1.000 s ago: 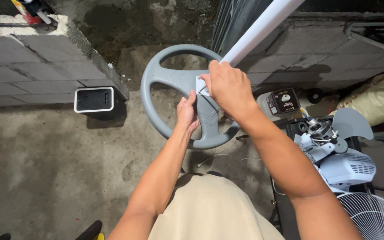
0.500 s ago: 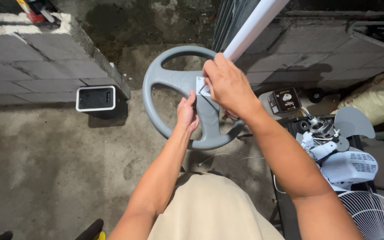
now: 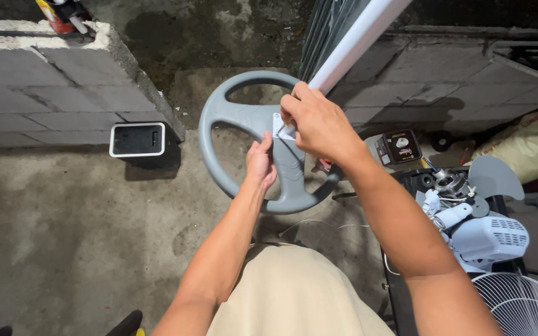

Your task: The person uses a screwdriver to remove screws from a metal bracket attached to a grey steering wheel. They loosen and remove multiple screws, then detach the bracket and the attached white pole from the steering wheel.

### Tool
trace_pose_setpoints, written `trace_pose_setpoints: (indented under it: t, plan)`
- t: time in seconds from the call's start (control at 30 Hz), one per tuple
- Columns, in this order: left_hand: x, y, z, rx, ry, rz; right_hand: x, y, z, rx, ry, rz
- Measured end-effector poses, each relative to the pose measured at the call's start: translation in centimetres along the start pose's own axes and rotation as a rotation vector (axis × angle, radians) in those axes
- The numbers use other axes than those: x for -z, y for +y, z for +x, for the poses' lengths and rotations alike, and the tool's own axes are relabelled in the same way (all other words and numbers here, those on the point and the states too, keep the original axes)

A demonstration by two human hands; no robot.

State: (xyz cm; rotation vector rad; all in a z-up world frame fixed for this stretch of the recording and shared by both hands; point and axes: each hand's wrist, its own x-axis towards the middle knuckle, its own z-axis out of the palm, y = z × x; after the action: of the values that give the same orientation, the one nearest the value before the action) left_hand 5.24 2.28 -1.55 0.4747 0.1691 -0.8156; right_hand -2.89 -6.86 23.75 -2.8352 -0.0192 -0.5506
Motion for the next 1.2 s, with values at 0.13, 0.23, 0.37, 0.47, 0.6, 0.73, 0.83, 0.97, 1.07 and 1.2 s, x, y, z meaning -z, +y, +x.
trace_pose_setpoints:
  t: [0.13,0.23,0.37,0.47,0.6,0.73,0.83,0.97,1.07,1.2]
  plan:
    - [-0.2,0.7,-0.3,-0.02,-0.003,0.016,-0.7,-1.6,0.4,-0.151,0.018,-0.112]
    - [-0.1,1.0,-0.4,-0.021,0.007,0.011,-1.0,-1.9,1.1,-0.362,-0.204,-0.282]
    - [0.2,1.3,-0.3,-0.016,-0.004,-0.005,-0.2,-2.1,0.7,-0.026,-0.012,-0.107]
    - [0.3,1.3,-0.3,-0.014,0.009,-0.01,0.1,-2.4,0.9,-0.014,-0.016,-0.052]
    - [0.3,1.5,-0.6,-0.023,0.009,0.047,-1.1,-3.3,1.4,-0.26,-0.18,-0.229]
    - [1.0,1.4,-0.4,-0.012,0.038,0.028,-1.7,-3.0,1.3,-0.238,-0.29,-0.238]
    - [1.5,1.6,-0.3,-0.008,0.026,0.013,-1.3,-2.6,0.7,0.006,-0.062,-0.197]
    - [1.0,1.8,-0.5,0.001,-0.012,-0.026,-1.7,-2.9,0.9,0.021,0.032,-0.178]
    - [0.8,1.9,-0.5,-0.001,-0.003,-0.018,-2.3,-3.2,1.1,-0.113,-0.025,-0.175]
    - [1.0,1.9,-0.4,0.015,-0.047,0.0,-1.6,-2.6,1.3,-0.039,-0.055,-0.143]
